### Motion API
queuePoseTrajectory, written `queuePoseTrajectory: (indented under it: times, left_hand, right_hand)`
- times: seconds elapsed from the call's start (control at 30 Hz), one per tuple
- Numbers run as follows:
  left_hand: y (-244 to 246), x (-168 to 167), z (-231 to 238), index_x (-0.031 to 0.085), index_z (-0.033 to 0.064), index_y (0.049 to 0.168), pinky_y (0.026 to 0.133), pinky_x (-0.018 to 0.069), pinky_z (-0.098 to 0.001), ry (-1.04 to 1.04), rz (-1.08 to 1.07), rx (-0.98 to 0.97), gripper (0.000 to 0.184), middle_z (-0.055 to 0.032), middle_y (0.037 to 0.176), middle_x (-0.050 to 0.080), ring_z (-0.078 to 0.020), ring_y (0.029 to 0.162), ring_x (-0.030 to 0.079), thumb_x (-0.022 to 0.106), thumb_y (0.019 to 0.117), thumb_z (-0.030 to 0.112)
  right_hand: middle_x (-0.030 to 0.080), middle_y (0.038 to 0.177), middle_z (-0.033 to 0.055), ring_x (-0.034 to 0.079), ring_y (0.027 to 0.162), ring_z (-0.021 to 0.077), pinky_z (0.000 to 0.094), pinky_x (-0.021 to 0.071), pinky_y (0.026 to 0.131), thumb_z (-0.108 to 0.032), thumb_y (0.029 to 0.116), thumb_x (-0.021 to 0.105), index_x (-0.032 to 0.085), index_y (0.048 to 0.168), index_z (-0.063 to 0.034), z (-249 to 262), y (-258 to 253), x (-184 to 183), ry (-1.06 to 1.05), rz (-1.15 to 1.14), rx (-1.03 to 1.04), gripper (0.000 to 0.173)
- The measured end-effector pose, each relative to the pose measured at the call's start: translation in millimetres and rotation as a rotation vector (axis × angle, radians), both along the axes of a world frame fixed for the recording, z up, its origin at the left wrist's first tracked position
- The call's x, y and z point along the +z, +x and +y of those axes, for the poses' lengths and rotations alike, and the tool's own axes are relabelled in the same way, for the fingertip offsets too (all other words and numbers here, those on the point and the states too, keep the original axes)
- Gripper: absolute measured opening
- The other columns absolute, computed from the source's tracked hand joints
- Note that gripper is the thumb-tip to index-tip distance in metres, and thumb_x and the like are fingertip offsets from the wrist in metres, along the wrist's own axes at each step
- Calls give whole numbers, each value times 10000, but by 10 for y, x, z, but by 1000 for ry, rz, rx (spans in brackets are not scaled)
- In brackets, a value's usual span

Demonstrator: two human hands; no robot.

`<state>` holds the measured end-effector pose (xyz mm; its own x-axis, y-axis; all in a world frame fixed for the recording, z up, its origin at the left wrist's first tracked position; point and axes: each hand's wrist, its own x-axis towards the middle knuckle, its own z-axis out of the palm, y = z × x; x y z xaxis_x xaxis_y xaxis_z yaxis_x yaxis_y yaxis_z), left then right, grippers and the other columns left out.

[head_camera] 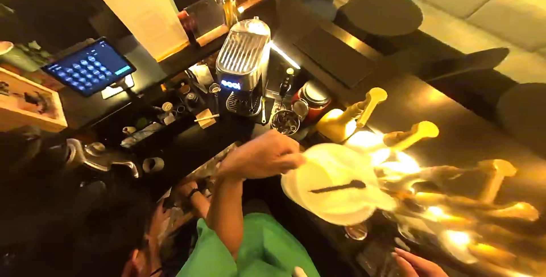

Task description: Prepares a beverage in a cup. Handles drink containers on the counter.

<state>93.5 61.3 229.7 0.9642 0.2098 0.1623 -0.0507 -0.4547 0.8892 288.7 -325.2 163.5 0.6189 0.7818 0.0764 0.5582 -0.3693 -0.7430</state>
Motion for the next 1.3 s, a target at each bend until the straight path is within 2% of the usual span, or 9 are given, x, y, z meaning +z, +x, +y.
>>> queuePoseTrajectory:
  times: [0.13, 0.33, 0.43, 0.53, 0.63, 0.93, 1.03, 1.17, 1.3]
  left_hand:
    - [-492, -481, 391, 657, 73, 834, 579, 562, -300, 32, -184, 241, 378, -15, 768, 629, -93, 649, 616, 507, 1077, 321]
    - [-970, -189, 268, 676, 80, 831, 662, 598, -386, 69, 83, 936, 584, -9, 724, 656, -133, 662, 657, 415, 1044, 557]
    - [-1074, -407, 243, 667, 87, 802, 661, 575, -381, -51, 73, 1236, 483, 2, 717, 665, -122, 656, 644, 433, 1071, 413]
    - [-1140, -678, 287, 656, 75, 802, 577, 514, -354, -168, 114, 1510, 519, -12, 711, 680, -123, 598, 605, 404, 1102, 417]
    - [-1108, -851, 415, 644, -2, 845, 698, 525, -407, -301, 135, 1716, 503, -58, 742, 678, -161, 675, 629, 401, 1110, 350]
    - [-1130, -1752, 745, 663, -59, 912, 731, 545, -481, -181, 172, 2041, 519, -156, 793, 675, -258, 720, 655, 389, 1098, 341]
    - [-1062, -1217, 794, 602, -99, 1251, 1041, 434, -500, -642, 447, 1943, 478, -252, 1245, 643, -347, 1157, 607, 308, 1140, 262]
    - [-1293, -2265, 943, 639, -72, 1175, 868, 563, -516, -217, 151, 2091, 582, -202, 998, 709, -308, 906, 698, 369, 1085, 436]
    - [-1303, -2287, 985, 627, -48, 1206, 861, 566, -452, -255, 118, 2060, 528, -144, 969, 710, -240, 880, 694, 390, 1080, 407]
  right_hand:
    - [721, 1043, 164, 699, 913, 152, 294, 593, 831, -152, 1029, 609, 723, 1115, 33, 246, 35, -15, -48, 0, 112, 234]
    - [728, 1022, 81, 688, 855, 71, 218, 592, 766, -184, 1010, 645, 748, 1096, -37, 605, 71, -129, -30, -40, 219, 199]
    - [723, 1024, 44, 682, 849, 46, 191, 588, 743, -219, 1010, 640, 755, 1095, -74, 745, 130, -222, -28, -36, 259, 203]
    - [720, 998, 22, 669, 796, 34, 178, 581, 697, -238, 1009, 634, 758, 1090, -95, 867, 160, -322, -39, -42, 303, 205]
    - [712, 970, 15, 638, 727, 17, 165, 559, 645, -235, 1000, 634, 758, 1077, -98, 970, 143, -435, -31, -53, 341, 201]
    - [714, 1002, -16, 660, 801, 8, 161, 574, 694, -265, 1010, 622, 758, 1074, -130, 1018, 87, -650, -53, -21, 400, 202]
    - [715, 983, -21, 656, 784, 10, 166, 570, 688, -288, 1011, 609, 760, 1066, -134, 1001, 95, -747, -35, -28, 390, 222]
    - [707, 995, -49, 655, 829, 5, 175, 574, 735, -303, 1022, 614, 757, 1083, -166, 969, 123, -835, -53, -15, 372, 207]
    - [707, 1101, -41, 671, 968, 21, 217, 588, 841, -293, 1037, 605, 748, 1102, -165, 952, 135, -857, -88, 25, 352, 202]
